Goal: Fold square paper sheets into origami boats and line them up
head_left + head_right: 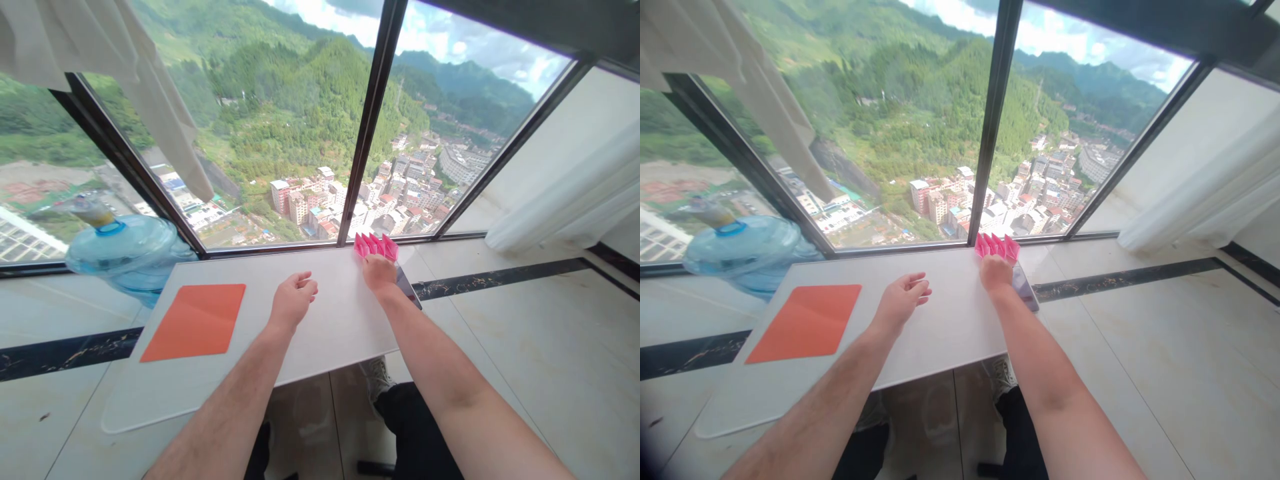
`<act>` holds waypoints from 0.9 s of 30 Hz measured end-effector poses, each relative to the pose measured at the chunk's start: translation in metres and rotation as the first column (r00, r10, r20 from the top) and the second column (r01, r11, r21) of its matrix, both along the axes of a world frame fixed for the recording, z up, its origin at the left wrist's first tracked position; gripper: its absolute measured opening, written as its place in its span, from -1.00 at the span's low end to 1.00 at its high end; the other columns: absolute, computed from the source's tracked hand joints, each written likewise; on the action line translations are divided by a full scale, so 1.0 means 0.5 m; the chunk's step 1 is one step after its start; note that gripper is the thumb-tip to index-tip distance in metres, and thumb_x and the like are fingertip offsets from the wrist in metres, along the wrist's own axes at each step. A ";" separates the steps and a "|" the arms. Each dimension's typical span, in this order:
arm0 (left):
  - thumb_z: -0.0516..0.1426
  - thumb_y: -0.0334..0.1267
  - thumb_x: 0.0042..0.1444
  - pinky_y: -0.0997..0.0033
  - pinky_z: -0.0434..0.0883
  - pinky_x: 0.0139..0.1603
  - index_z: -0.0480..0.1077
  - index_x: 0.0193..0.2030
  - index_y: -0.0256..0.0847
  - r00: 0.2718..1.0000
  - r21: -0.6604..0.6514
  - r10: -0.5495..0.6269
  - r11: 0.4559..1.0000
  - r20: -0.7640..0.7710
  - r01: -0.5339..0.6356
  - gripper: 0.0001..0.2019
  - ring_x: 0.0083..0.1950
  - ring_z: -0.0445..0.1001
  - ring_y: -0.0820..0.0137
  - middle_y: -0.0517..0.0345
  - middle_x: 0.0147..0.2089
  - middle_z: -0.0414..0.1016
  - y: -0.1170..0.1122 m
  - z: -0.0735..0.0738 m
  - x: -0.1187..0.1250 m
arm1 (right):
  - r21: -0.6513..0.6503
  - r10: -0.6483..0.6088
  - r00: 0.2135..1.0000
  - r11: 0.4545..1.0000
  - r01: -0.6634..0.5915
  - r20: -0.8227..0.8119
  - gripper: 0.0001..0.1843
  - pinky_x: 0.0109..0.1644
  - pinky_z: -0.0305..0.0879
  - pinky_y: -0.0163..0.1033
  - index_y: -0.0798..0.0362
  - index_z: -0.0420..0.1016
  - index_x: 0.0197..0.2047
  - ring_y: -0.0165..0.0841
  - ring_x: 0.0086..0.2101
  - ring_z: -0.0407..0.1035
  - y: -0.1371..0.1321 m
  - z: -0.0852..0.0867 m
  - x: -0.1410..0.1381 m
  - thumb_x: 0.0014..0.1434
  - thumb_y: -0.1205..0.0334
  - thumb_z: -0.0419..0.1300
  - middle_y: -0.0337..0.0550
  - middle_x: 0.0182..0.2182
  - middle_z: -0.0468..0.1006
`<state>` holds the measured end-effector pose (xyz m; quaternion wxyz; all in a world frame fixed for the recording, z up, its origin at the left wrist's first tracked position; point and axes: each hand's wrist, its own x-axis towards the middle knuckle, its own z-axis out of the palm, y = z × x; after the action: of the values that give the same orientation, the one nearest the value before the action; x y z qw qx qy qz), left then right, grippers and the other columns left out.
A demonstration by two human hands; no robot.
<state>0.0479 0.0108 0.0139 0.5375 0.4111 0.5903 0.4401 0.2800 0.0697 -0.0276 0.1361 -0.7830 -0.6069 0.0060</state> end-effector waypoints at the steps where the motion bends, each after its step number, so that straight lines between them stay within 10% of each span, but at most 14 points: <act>1: 0.28 -0.28 -0.06 0.25 0.56 -0.17 0.51 -0.03 -0.32 1.000 -0.002 0.000 1.000 -0.003 0.000 -0.60 -0.21 0.60 0.26 -0.02 -0.24 0.58 0.000 0.001 0.000 | -0.003 0.000 1.000 1.000 0.000 0.006 -0.65 -0.04 0.35 -0.08 0.10 0.62 -0.16 -0.19 -0.16 0.50 0.000 0.001 0.000 0.40 0.19 0.01 0.13 -0.21 0.60; 27: 0.26 -0.28 -0.04 0.28 0.55 -0.15 0.50 0.00 -0.33 1.000 -0.006 -0.007 1.000 -0.026 0.007 -0.59 -0.22 0.60 0.27 0.02 -0.29 0.59 -0.001 0.004 -0.002 | 0.070 0.050 0.998 0.996 -0.052 0.025 -0.60 -0.06 0.31 -0.07 0.21 0.60 -0.07 -0.14 -0.18 0.51 0.002 -0.025 -0.006 0.38 0.09 0.06 0.21 -0.23 0.61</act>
<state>0.0470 0.0103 0.0158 0.5325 0.4173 0.5973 0.4308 0.2772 0.0709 -0.0402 0.1562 -0.7620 -0.6281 -0.0211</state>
